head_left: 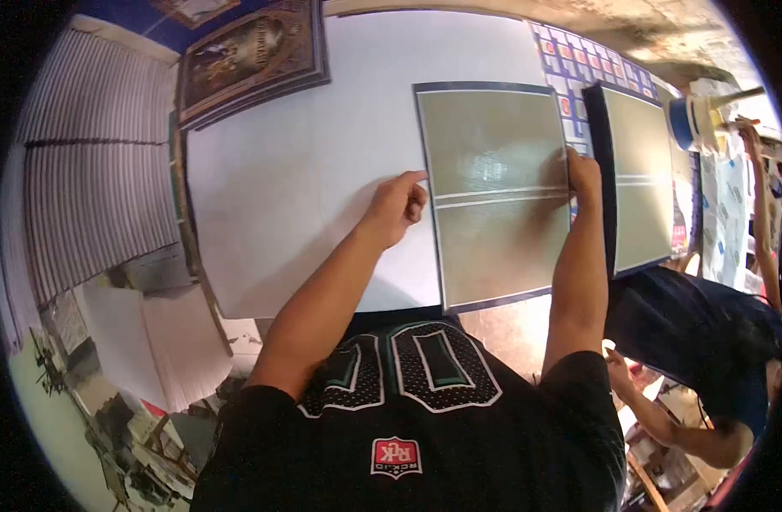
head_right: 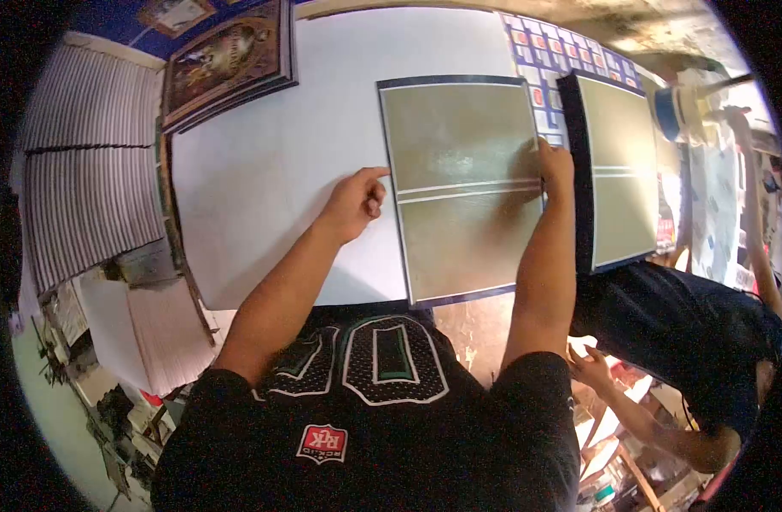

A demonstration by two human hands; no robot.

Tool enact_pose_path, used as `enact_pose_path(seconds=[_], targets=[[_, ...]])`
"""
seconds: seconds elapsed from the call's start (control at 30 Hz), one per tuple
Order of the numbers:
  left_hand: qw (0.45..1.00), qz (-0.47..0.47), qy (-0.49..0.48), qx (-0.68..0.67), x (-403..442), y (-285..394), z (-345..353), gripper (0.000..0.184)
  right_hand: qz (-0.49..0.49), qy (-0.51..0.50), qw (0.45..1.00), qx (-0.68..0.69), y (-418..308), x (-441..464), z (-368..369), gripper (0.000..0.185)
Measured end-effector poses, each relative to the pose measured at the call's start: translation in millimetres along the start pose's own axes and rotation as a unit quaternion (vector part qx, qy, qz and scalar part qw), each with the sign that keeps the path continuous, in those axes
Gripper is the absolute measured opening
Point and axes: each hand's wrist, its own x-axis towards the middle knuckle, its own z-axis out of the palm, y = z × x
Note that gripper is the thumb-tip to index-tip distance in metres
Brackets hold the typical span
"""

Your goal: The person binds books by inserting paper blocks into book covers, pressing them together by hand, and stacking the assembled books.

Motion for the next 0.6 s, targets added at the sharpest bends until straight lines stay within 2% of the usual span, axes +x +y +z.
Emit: enact_pose_path(seconds=[0.07,0.13,0.2,0.27,0.33,0.5,0.6], targets=[[1.0,0.0,0.016,-0.02,3,2,-5,0.019,0.002,-0.006,1.0,-0.006,-8,-6,6,0.055],[0.999,-0.001,0.03,-0.025,4,7,-14,0.016,0.003,-0.089,0.989,0.121,-33,-26,-8,0.04],[0.999,0.019,0.04,-0.018,-17,22,-34,0.016,0.015,-0.15,0.978,0.146,-57,-38,-3,0.027],[0.998,0.028,0.057,-0.025,-35,36,-64,0.019,-0.01,-0.157,0.968,0.197,-86,-53,17,0.025],[0.995,0.069,0.05,-0.05,-50,45,-109,0.014,-0.025,-0.175,0.946,0.271,-123,-77,32,0.02],[0.978,0.16,0.105,-0.079,-101,81,-201,0.013,-0.074,-0.191,0.931,0.303,-232,-142,78,0.023],[0.967,0.214,0.11,-0.086,-129,86,-226,0.021,-0.092,-0.229,0.922,0.299,-251,-166,96,0.023]])
